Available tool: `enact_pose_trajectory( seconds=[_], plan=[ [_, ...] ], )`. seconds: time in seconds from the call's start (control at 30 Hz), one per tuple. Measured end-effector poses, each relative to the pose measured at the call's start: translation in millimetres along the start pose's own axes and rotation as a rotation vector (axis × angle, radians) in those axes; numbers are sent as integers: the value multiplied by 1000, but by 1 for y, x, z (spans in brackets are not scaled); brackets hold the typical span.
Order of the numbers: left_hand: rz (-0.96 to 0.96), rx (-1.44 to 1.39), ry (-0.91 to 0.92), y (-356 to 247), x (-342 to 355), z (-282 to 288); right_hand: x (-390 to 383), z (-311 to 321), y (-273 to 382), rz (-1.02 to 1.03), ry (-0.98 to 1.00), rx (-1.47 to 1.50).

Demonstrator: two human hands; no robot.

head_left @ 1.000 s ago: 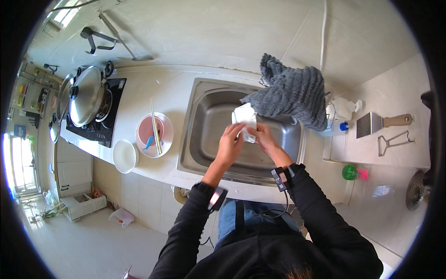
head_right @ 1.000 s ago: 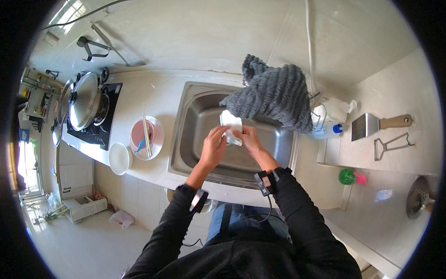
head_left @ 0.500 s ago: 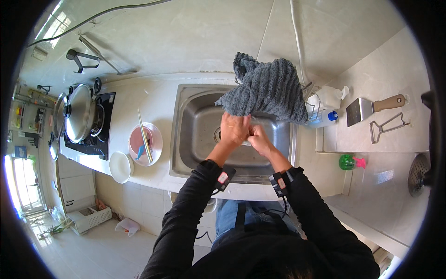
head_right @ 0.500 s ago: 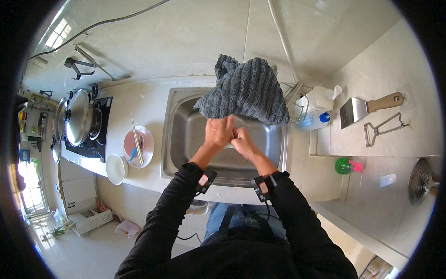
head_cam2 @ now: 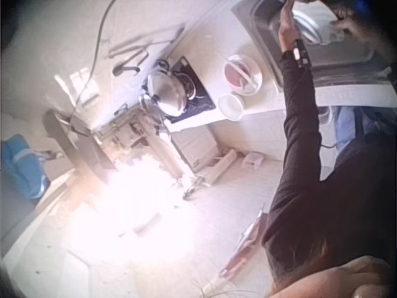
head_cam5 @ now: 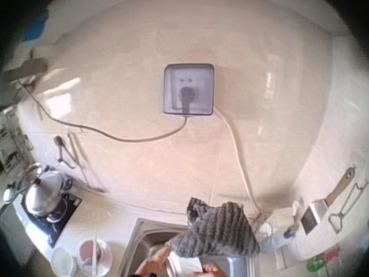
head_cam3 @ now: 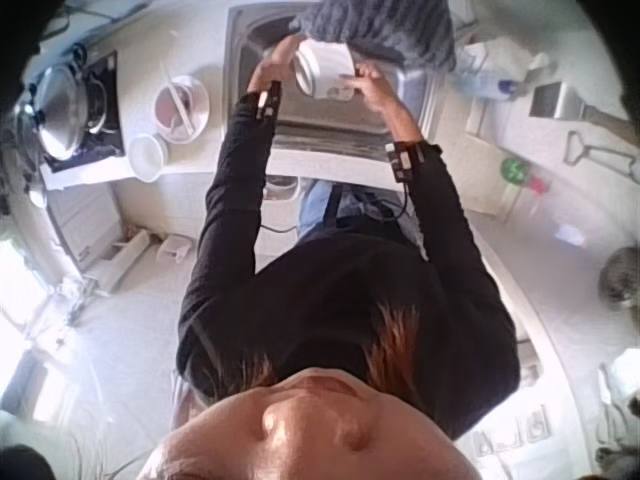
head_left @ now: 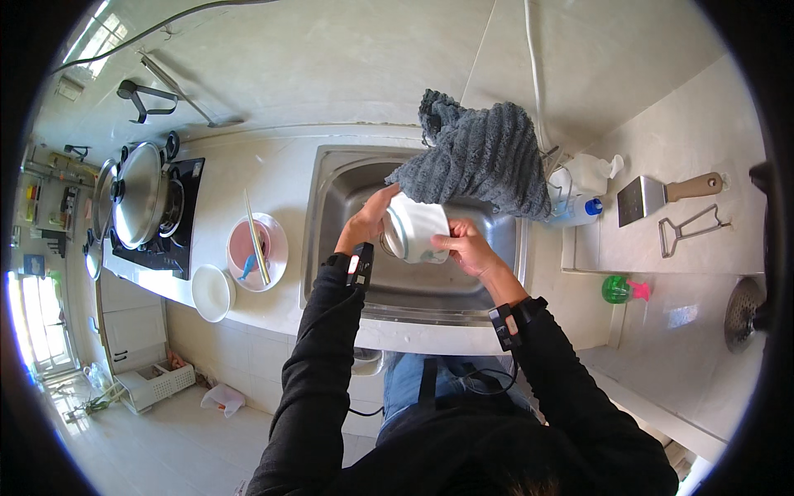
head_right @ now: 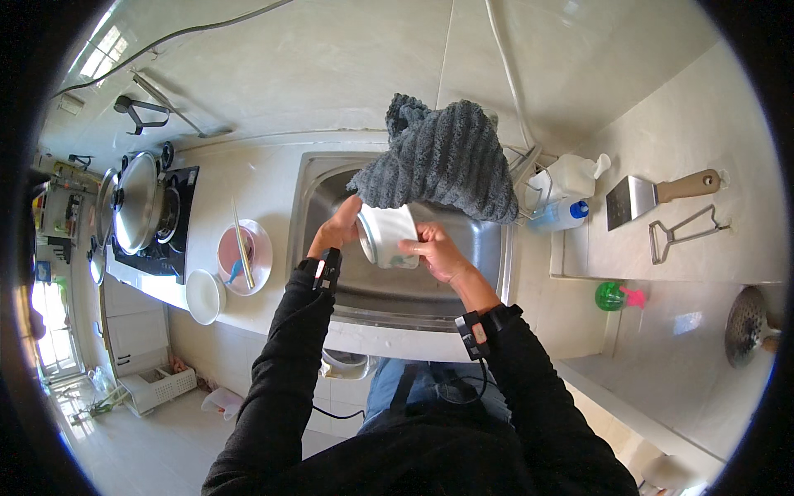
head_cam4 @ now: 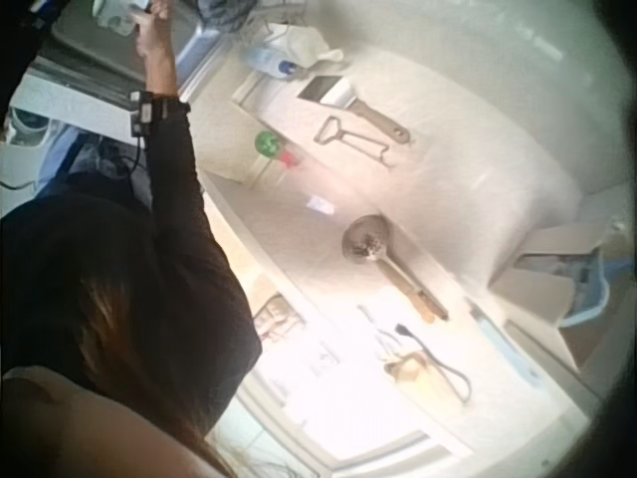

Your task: The person washes several bowls, chopsticks, and a small pink bowl in the kitchen sink using a sponge and running water. After rinsing, the person places the cleaned items on the counter and into a drawer, then wipes a black cutting board with a cloth.

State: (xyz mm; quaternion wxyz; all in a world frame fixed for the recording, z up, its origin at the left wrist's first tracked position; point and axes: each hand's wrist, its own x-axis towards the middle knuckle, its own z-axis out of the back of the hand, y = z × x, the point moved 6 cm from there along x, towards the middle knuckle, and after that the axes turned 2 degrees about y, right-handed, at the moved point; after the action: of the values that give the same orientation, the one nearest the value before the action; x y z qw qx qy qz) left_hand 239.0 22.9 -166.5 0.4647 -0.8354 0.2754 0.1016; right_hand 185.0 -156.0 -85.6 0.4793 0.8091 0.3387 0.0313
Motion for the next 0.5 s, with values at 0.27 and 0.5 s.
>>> enact_pose_trajectory(
  seconds=[0.27,0.5],
  plan=[
    [-548,-381,-406,29,-32,-5,44,-3,-23,174,-231,503],
    [-767,1004,-1021,5,-76,-56,83,-17,-32,148,59,679]
  ],
)
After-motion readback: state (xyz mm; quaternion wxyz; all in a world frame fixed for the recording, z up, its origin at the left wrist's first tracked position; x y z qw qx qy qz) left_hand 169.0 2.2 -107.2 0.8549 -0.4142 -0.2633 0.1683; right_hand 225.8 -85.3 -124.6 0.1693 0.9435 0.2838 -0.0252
